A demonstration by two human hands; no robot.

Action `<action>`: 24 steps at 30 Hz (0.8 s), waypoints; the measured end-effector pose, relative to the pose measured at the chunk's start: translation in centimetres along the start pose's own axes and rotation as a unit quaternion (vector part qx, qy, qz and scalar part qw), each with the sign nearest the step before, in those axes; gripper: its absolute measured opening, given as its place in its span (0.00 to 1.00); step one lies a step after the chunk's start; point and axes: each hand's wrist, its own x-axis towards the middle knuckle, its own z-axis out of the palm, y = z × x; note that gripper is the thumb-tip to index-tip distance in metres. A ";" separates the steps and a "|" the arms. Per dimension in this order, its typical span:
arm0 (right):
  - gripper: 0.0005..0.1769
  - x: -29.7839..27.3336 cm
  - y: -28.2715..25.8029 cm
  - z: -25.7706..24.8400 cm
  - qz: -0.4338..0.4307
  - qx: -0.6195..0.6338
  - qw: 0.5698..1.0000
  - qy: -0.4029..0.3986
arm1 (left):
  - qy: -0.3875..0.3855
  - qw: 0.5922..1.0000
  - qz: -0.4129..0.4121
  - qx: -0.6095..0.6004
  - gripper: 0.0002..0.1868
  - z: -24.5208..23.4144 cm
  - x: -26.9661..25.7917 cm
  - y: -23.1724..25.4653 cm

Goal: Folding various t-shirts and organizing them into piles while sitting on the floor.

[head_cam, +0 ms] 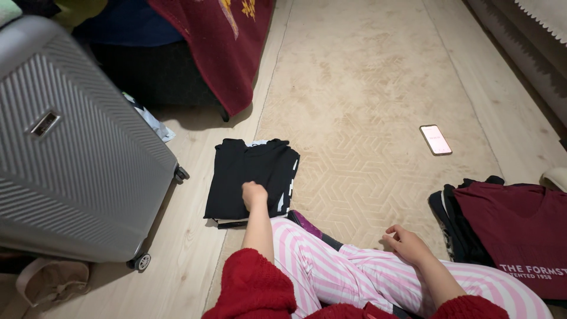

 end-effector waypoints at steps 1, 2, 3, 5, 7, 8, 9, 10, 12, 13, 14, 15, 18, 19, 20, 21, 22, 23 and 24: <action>0.25 0.0 0.1 0.1 -0.006 0.010 1.000 0.004 | 0.040 0.996 -0.016 -0.076 0.21 1.3 2.3 -1.8; 0.26 -0.1 0.1 0.2 -0.011 0.021 1.000 0.009 | 0.079 0.985 -0.033 -0.151 0.25 2.6 4.6 -3.5; 0.26 0.0 0.2 0.3 -0.012 0.023 1.000 0.007 | 0.081 0.985 -0.032 -0.150 0.25 2.4 4.6 -3.8; 0.29 0.2 0.4 0.6 -0.005 0.058 0.998 -0.002 | 0.100 0.953 -0.071 -0.277 0.35 1.9 4.4 -4.3; 0.30 0.7 1.0 1.1 -0.010 0.080 0.997 -0.010 | 0.090 0.945 0.008 -0.316 0.33 3.1 3.6 -3.3; 0.31 1.1 1.2 1.2 -0.014 0.101 0.995 -0.016 | 0.076 0.929 0.086 -0.352 0.36 3.7 3.3 -2.7; 0.31 1.7 1.5 1.6 -0.016 0.103 0.994 -0.013 | 0.076 0.928 0.089 -0.353 0.36 3.5 1.1 -1.3; 0.31 2.3 1.8 2.0 -0.023 0.158 0.987 -0.024 | -0.039 0.916 0.087 -0.389 0.33 3.4 -1.2 0.2; 0.31 1.8 1.2 1.8 -0.023 0.211 0.977 -0.034 | -0.160 0.891 0.080 -0.417 0.33 4.4 -6.5 1.7; 0.32 1.0 0.2 1.4 0.012 0.350 0.933 -0.084 | -0.272 0.864 0.069 -0.418 0.30 5.6 -9.5 2.2; 0.32 0.2 -0.7 0.8 0.045 0.482 0.865 -0.131 | -0.380 0.826 0.056 -0.414 0.28 6.8 -12.5 2.7; 0.32 1.5 0.9 1.9 0.051 0.486 0.864 -0.122 | -0.390 0.823 0.055 -0.409 0.28 8.1 -15.4 1.2; 0.34 3.4 4.1 3.3 -0.011 0.690 0.703 -0.173 | -0.590 0.747 0.214 -0.221 0.23 11.8 -22.0 -3.8; 0.29 2.8 3.4 2.4 -0.009 0.606 0.793 -0.062 | -0.648 0.693 0.268 -0.166 0.20 12.8 -23.0 -5.6; 0.30 2.2 2.6 1.5 -0.005 0.505 0.862 0.049 | -0.699 0.629 0.320 -0.111 0.18 13.7 -23.9 -7.4; 0.30 1.5 2.2 0.8 0.002 0.507 0.860 0.057 | -0.707 0.622 0.318 -0.108 0.18 13.7 -23.7 -7.2; 0.32 0.7 1.8 0.0 -0.021 0.551 0.831 0.067 | -0.696 0.614 0.357 -0.106 0.15 13.7 -23.6 -6.9; 0.33 0.5 1.0 -0.6 -0.050 0.593 0.800 0.071 | -0.678 0.610 0.397 -0.106 0.13 13.5 -23.1 -6.7; 0.33 -0.7 0.9 -0.8 -0.047 0.594 0.799 0.074 | -0.681 0.607 0.396 -0.105 0.13 13.5 -22.8 -6.4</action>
